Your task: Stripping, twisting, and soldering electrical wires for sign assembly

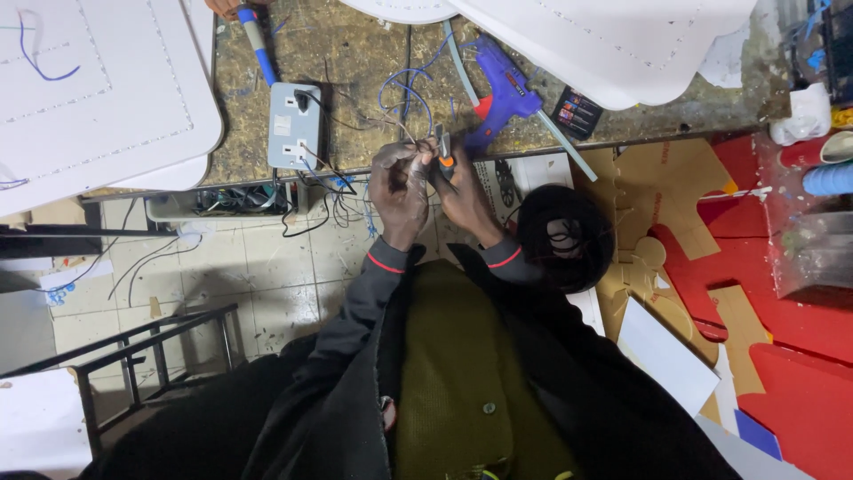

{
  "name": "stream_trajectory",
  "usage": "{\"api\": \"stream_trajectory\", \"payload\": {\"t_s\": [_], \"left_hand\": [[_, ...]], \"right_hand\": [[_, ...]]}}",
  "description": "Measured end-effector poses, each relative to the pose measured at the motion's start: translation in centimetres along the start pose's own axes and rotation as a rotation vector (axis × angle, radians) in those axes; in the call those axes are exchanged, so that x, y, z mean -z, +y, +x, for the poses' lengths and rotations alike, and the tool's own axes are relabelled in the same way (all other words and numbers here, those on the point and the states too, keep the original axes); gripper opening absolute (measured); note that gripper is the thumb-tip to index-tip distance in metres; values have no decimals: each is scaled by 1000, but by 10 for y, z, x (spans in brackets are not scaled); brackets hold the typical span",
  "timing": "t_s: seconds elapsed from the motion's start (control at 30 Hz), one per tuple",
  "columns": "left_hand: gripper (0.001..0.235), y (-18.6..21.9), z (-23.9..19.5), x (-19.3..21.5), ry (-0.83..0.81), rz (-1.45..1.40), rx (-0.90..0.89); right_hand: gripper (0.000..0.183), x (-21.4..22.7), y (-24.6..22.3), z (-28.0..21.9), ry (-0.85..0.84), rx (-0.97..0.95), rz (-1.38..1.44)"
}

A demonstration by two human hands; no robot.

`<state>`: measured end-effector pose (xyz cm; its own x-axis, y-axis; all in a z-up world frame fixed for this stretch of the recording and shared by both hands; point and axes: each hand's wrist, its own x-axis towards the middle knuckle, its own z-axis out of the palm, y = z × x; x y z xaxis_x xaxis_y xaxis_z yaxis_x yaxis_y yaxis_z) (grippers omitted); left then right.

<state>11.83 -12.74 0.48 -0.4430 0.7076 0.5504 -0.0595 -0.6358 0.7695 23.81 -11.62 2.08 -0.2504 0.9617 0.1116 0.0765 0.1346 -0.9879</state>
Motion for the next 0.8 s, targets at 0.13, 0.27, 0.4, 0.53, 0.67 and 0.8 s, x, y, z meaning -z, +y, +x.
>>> {"api": "stream_trajectory", "payload": {"t_s": [0.13,0.27,0.4,0.53,0.67,0.8], "left_hand": [[19,2,2,-4,-25,-8,31],[31,13,16,-3,-3,-125,222],[9,37,39,-4,-115,-130,438],[10,29,47,-8,-148,-182,397],[17,24,59,-14,-159,-325,243],[29,44,81,-24,-174,-506,181]], "right_hand": [[48,0,-12,-3,34,-31,-69],[43,5,-1,-1,8,-20,-19],[43,6,57,5,-20,-63,61],[32,4,86,21,12,-20,329],[25,-1,-5,25,18,94,378],[29,-16,-66,20,59,138,320]]}}
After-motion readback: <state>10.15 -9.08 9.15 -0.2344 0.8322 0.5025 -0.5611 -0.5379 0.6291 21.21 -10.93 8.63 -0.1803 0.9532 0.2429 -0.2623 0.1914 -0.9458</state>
